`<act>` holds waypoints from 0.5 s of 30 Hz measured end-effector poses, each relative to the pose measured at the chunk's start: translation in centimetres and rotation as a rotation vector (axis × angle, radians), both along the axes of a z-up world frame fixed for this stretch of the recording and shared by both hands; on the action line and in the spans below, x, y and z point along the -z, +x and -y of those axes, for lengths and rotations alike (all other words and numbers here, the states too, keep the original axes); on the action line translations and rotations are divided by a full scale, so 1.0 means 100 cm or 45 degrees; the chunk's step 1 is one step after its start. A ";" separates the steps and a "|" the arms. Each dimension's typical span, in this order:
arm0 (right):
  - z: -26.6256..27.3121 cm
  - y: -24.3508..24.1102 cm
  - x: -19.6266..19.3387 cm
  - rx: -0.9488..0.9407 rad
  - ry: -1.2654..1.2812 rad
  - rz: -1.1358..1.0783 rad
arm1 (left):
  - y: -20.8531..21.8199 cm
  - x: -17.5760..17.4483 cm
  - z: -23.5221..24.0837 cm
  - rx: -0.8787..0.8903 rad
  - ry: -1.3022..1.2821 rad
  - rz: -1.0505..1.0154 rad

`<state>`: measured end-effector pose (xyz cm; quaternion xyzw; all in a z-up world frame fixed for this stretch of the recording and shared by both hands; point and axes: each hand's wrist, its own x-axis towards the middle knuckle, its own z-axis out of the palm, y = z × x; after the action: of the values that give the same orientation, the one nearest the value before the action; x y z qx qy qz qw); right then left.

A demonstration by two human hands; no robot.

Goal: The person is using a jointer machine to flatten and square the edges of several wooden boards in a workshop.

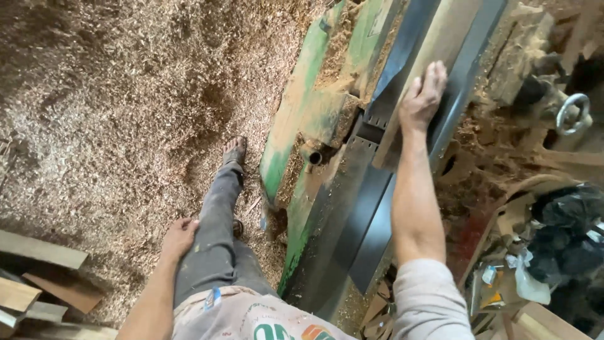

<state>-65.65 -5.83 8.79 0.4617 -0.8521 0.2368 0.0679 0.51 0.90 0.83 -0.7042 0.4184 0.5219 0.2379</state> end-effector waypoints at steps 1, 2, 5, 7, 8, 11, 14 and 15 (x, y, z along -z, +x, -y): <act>-0.023 0.015 0.002 0.008 -0.007 -0.015 | 0.009 0.019 -0.008 0.008 -0.007 -0.015; -0.050 0.035 0.006 -0.045 -0.072 0.002 | 0.023 0.035 -0.020 -0.006 -0.127 -0.041; -0.132 0.110 0.002 -0.072 -0.112 0.029 | 0.048 0.072 -0.043 -0.003 -0.264 -0.077; -0.186 0.170 -0.006 -0.035 -0.091 0.038 | 0.058 0.084 -0.046 0.025 -0.285 -0.091; -0.213 0.199 -0.011 0.001 -0.074 0.031 | 0.059 0.086 -0.049 0.040 -0.267 -0.090; -0.280 0.264 -0.020 0.065 -0.020 -0.013 | 0.059 0.083 -0.059 0.070 -0.229 -0.096; -0.300 0.287 -0.021 0.101 0.014 -0.074 | 0.067 0.091 -0.067 0.107 -0.204 -0.091; -0.300 0.288 -0.021 0.096 0.012 -0.107 | 0.069 0.097 -0.070 0.118 -0.197 -0.088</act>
<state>-36.86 24.13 10.93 0.4390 -0.8664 0.2107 0.1103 7.36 7.87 -8.89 -0.6818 0.4978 0.5004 0.1920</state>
